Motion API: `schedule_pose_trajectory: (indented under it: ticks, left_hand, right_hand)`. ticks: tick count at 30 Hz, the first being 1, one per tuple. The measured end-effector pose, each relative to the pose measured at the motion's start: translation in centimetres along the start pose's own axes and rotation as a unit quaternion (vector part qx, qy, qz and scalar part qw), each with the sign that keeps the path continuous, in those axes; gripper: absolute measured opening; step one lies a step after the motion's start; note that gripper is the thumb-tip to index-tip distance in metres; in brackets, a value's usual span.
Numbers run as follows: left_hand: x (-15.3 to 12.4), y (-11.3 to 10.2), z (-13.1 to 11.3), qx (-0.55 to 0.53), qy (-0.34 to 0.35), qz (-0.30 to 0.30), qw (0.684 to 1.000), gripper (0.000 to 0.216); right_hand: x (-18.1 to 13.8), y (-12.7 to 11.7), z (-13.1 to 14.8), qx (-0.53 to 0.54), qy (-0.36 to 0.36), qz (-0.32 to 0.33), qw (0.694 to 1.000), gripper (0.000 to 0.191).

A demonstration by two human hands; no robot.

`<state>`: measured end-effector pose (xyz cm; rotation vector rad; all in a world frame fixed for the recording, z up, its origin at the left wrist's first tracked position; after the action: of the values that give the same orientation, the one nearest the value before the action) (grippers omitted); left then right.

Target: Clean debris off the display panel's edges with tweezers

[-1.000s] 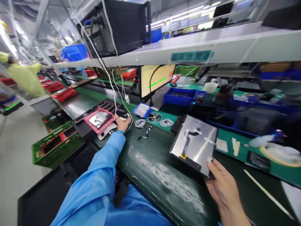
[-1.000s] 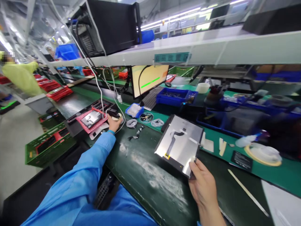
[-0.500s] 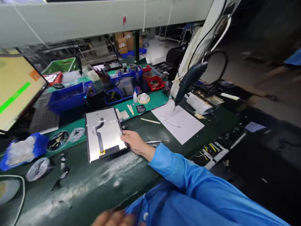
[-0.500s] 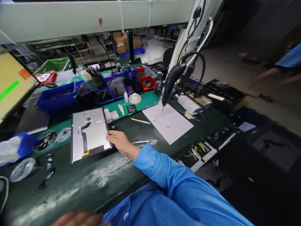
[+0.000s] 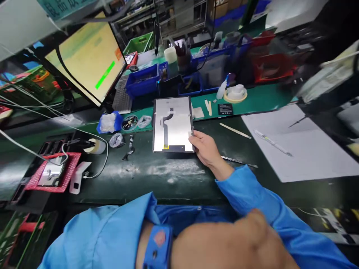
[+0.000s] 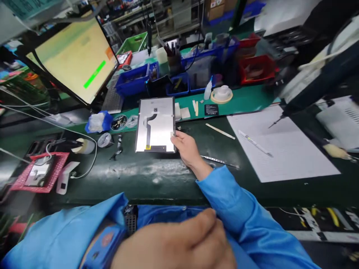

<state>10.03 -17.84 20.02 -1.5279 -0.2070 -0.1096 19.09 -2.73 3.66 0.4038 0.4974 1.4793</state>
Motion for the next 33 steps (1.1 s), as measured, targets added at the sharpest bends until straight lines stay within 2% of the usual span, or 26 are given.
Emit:
schedule_pose_trajectory:
  ticks: [3,4,6,7,8,11,15,17,18,20,22,26,33]
  left_hand:
    - [-1.5,2.6,2.9,-0.193,-0.043,0.088,0.976,0.029]
    - [-2.4,4.0,4.3,-0.254,-0.09,0.097,0.958,0.037]
    - [-4.7,7.6,7.9,-0.328,-0.255,0.122,0.901,0.05]
    - [-5.8,9.4,9.7,-0.359,-0.334,0.11,0.865,0.058]
    - [-6.8,11.2,11.2,-0.398,-0.389,0.081,0.827,0.064]
    - [-9.0,15.7,14.2,-0.426,-0.507,-0.11,0.741,0.077]
    - [-10.1,19.2,14.3,-0.387,-0.545,-0.364,0.648,0.062]
    - [-10.1,20.0,14.2,-0.387,-0.547,-0.444,0.595,0.056]
    - [-10.1,20.3,14.3,-0.4,-0.542,-0.463,0.577,0.056]
    - [-10.1,20.6,14.6,-0.428,-0.529,-0.472,0.561,0.058]
    - [-10.3,20.9,14.8,-0.44,-0.529,-0.461,0.56,0.057]
    - [-10.8,21.0,14.6,-0.46,-0.53,-0.444,0.557,0.051]
    - [-10.5,19.7,14.1,-0.42,-0.558,-0.395,0.597,0.042]
  right_hand:
    - [-0.2,0.2,0.3,0.001,-0.001,0.018,1.0,0.052]
    - [-0.2,0.3,0.4,0.004,-0.005,0.026,1.0,0.052]
    - [-0.1,0.3,0.5,0.009,-0.019,0.038,0.999,0.053]
    - [0.0,0.3,0.6,0.01,-0.027,0.042,0.999,0.053]
    - [0.2,0.3,0.6,0.01,-0.034,0.046,0.998,0.054]
    - [0.3,0.2,0.5,-0.005,-0.035,0.062,0.997,0.054]
    - [-0.4,0.6,0.3,-0.039,-0.017,0.097,0.994,0.054]
    - [-0.7,0.9,0.3,-0.065,-0.009,0.117,0.991,0.053]
    - [-0.8,1.0,0.3,-0.079,-0.001,0.127,0.989,0.052]
    - [-1.0,1.2,0.5,-0.098,0.02,0.144,0.985,0.05]
    - [-1.0,1.1,0.6,-0.108,0.037,0.151,0.982,0.047]
    - [-1.1,0.7,1.0,-0.167,0.037,0.118,0.978,0.037]
    - [-0.8,0.5,1.0,-0.231,0.029,0.061,0.971,0.026]
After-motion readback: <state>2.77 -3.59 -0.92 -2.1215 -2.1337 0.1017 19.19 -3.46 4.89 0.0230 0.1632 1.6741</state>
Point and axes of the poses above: each hand's wrist, its own x-axis towards the middle knuckle, its own y-axis out of the palm, z = x × y, the point moved 2 cm from there along x, towards the middle knuckle, and after that the axes turned 3 degrees about x, right-handed, at the moved point
